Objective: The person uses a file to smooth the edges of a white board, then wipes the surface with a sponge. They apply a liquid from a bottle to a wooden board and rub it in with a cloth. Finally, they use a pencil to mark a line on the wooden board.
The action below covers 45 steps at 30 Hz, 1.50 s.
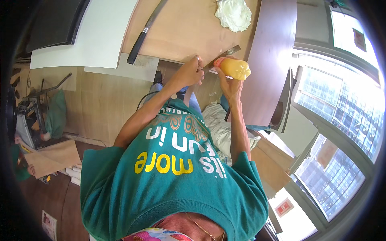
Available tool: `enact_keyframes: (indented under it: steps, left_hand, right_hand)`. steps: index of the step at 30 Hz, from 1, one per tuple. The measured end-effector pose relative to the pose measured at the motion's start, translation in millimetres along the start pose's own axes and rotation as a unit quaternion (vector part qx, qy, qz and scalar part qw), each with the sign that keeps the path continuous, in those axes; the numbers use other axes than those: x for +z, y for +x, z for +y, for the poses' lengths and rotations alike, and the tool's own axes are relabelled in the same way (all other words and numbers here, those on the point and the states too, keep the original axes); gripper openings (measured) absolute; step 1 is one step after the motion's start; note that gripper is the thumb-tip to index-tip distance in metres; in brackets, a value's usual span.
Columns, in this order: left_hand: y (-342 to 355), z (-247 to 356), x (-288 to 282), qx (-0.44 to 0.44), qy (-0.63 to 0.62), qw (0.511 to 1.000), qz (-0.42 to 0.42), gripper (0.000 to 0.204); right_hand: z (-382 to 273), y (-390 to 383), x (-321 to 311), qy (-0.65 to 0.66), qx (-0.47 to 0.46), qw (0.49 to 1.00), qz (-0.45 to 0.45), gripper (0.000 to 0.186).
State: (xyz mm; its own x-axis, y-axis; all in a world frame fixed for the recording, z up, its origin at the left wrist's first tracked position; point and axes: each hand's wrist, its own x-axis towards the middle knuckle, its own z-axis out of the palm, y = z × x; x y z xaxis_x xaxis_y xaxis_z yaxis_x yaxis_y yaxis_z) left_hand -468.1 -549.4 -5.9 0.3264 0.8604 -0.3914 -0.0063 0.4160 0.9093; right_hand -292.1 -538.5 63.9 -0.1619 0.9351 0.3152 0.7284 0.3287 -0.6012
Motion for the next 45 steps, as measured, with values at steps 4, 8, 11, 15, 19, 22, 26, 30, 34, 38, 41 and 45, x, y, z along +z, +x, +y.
enact_keyframes:
  steps: [4,8,11,15,19,22,26,30,34,38,41,45]
  left_hand:
    - [-22.5,5.4,-5.0,-0.015,0.05,0.999,-0.006,0.019]
    - [-36.4,-4.3,-4.6,-0.005,0.026,0.999,0.019,0.017]
    - [-32.3,-0.4,-0.3,0.002,0.016,1.0,0.021,0.016]
    - [-17.0,-5.8,0.9,0.011,0.008,1.0,0.025,0.015]
    - [-10.2,-6.1,3.8,0.019,0.062,0.998,0.015,0.015]
    - [-7.6,-10.0,3.0,0.015,0.043,0.999,0.019,0.015]
    - [-11.4,-7.8,3.4,0.012,0.028,0.999,0.022,0.014]
    - [-7.5,-8.4,2.3,0.025,0.037,0.999,0.021,0.014]
    - [-5.7,-15.2,4.0,0.047,0.018,0.998,0.029,0.014]
    - [-6.6,-7.7,0.6,0.033,0.015,0.999,0.025,0.014]
    - [-12.4,-9.7,0.9,0.034,0.032,0.999,0.027,0.013]
    - [-30.6,-7.3,-2.4,0.009,0.021,0.999,0.027,0.014]
  right_hand:
    - [5.4,7.7,1.1,0.061,0.092,0.994,0.023,0.03]
    - [-15.5,12.3,-5.5,0.072,0.067,0.994,-0.047,0.03]
    - [-16.7,-13.8,0.9,0.035,0.03,0.998,-0.03,0.032]
    - [-5.0,-1.5,3.8,0.063,0.067,0.995,-0.028,0.033]
    - [-7.3,-1.4,2.8,0.025,0.027,0.999,-0.015,0.03]
    - [-25.9,-7.9,3.6,-0.004,-0.051,0.998,-0.035,0.024]
    - [-23.6,12.8,0.7,0.052,0.069,0.996,-0.023,0.016]
    - [-36.5,0.0,-5.1,0.075,0.038,0.994,-0.069,0.014]
    - [-28.1,-7.2,2.9,0.043,0.025,0.998,-0.034,0.01]
    - [-34.1,-3.8,-1.9,0.097,0.075,0.992,-0.038,0.01]
    - [-34.9,0.4,-3.5,0.07,-0.018,0.996,-0.059,0.015]
    - [-1.1,2.8,1.6,0.031,0.045,0.998,0.019,0.03]
